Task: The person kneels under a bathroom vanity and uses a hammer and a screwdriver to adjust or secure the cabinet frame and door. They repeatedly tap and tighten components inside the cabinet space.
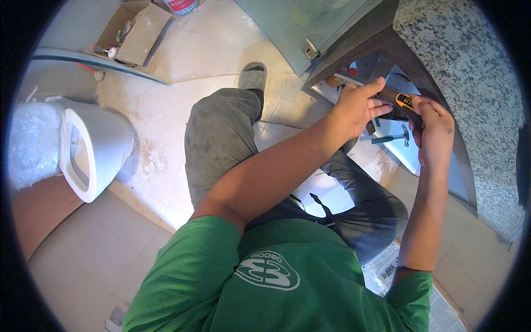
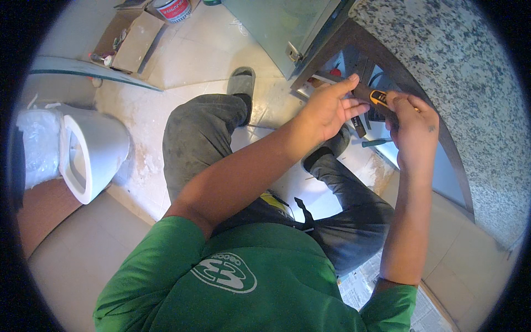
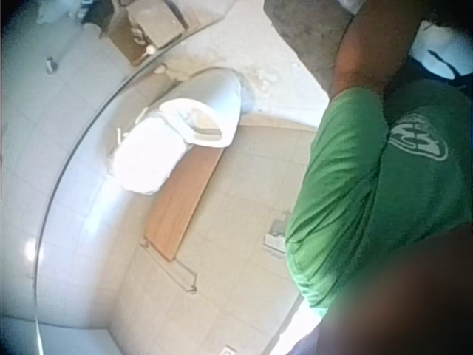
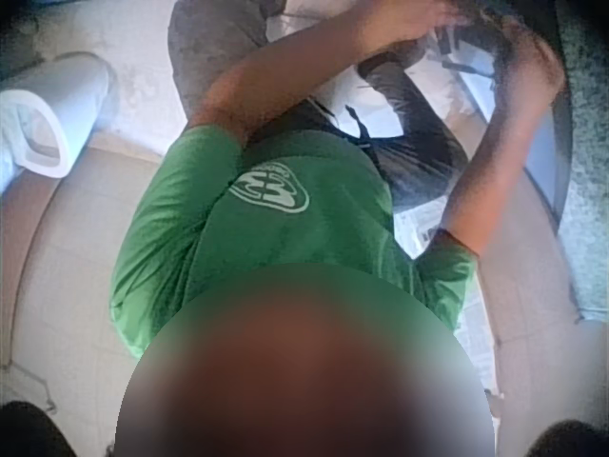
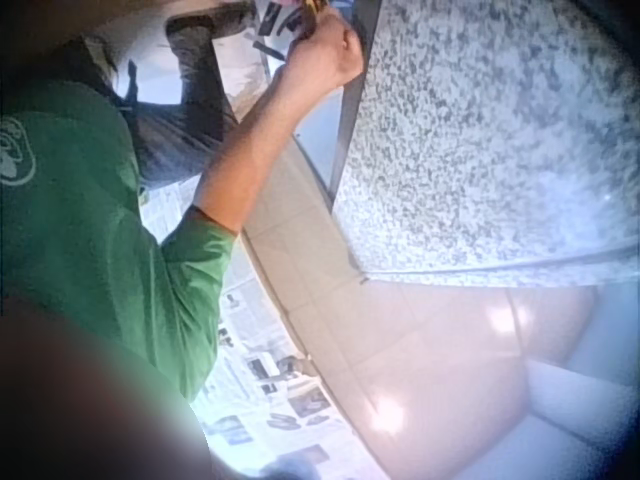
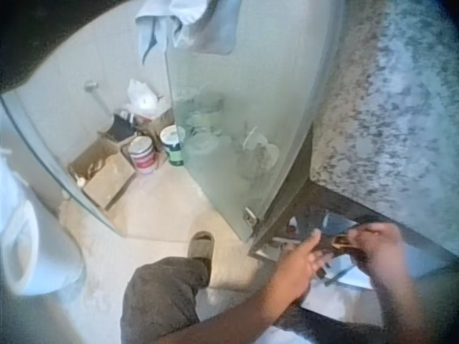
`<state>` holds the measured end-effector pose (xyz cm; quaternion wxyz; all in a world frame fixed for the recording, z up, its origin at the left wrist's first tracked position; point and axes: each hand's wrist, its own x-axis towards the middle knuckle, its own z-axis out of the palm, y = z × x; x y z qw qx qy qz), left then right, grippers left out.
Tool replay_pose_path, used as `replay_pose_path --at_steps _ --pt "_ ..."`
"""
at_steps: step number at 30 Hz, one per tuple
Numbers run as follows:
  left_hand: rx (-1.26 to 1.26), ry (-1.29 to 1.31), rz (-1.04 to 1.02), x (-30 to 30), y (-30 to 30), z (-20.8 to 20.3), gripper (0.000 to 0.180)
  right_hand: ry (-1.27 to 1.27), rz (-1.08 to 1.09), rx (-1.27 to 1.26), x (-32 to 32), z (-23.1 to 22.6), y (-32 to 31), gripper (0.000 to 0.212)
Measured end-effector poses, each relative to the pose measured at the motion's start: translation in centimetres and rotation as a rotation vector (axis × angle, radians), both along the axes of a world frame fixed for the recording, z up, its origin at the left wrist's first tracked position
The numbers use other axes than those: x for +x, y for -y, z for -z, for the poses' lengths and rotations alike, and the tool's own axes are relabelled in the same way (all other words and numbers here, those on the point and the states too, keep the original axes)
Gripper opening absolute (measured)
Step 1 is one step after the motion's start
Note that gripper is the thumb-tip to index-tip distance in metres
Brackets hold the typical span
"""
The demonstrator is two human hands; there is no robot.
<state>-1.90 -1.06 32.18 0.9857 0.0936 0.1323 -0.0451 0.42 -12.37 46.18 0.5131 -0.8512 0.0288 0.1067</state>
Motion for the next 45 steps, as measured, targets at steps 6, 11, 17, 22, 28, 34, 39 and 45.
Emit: replay_pose_path --at_steps 6,11,17,22,28,34,39,45 --pt "-0.035 -0.015 0.021 0.5 0.9 1.3 0.026 -0.045 -0.016 -0.026 0.9 2.5 -0.2 0.021" --pt "-0.029 -0.032 0.0 0.3 1.1 0.2 0.022 -0.006 0.001 -0.023 0.2 1.5 -0.1 0.021" --pt "0.004 -0.079 0.031 0.8 1.0 2.0 0.018 -0.02 0.006 -0.004 0.8 3.8 0.1 0.021" --pt "0.001 -0.039 -0.005 0.6 1.3 0.9 0.02 0.022 0.01 0.036 0.1 2.0 0.0 0.021" --pt "-0.002 -0.034 0.043 0.9 0.8 2.6 0.023 -0.03 0.011 0.044 0.9 4.3 -0.4 0.021" --pt "0.014 -0.044 0.009 0.1 0.5 1.1 0.024 0.004 -0.001 -0.002 0.6 3.2 -0.1 0.02" --pt "0.01 -0.044 0.048 1.3 0.8 3.4 0.023 -0.048 0.015 0.041 1.3 5.2 0.1 0.019" --pt "-0.018 -0.053 0.046 1.0 0.2 3.7 0.022 0.024 -0.047 0.013 1.0 4.7 -0.2 0.02"
